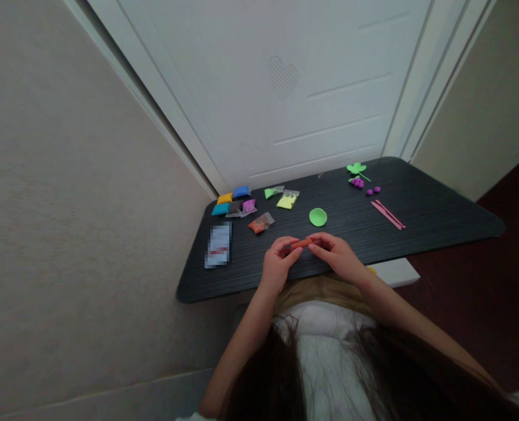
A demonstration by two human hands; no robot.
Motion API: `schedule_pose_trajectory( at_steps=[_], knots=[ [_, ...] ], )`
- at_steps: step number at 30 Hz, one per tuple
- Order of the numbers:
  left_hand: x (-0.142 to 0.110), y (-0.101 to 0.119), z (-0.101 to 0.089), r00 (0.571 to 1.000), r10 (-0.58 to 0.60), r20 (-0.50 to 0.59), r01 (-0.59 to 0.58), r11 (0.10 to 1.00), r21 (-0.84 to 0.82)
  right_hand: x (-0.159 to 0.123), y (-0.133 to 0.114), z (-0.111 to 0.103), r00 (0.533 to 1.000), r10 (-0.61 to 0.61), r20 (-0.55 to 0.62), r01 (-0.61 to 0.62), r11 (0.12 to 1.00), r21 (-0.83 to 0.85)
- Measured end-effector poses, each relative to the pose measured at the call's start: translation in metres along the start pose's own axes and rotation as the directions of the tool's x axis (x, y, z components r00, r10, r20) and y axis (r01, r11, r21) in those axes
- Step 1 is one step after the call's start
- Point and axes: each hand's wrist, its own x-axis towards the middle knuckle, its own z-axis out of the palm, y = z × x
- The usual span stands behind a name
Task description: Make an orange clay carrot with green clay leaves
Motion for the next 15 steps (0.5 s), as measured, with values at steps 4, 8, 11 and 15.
schedule_pose_trajectory(
  at_steps=[4, 8, 11, 15],
  knots=[
    [0.000, 0.002, 0.000, 1.000, 0.001, 0.010, -0.001, 1.000, -0.014, 0.000, -0.002, -0.001, 1.000, -0.016, 0.003, 0.016, 1.000, -0.027],
    [-0.001, 0.002, 0.001, 0.999, -0.035, 0.023, 0.036, 0.998, -0.043, 0.000, -0.003, 0.000, 1.000, -0.015, 0.015, 0.015, 1.000, -0.015],
    [-0.001, -0.002, 0.001, 0.996, -0.082, 0.037, 0.085, 0.991, -0.105, 0.000, -0.003, 0.002, 0.999, -0.012, 0.032, 0.012, 1.000, -0.007],
    [0.002, -0.010, -0.001, 0.989, -0.135, -0.061, 0.109, 0.942, -0.317, 0.004, 0.002, -0.002, 0.998, 0.032, -0.052, -0.027, 0.995, 0.101]
  ],
)
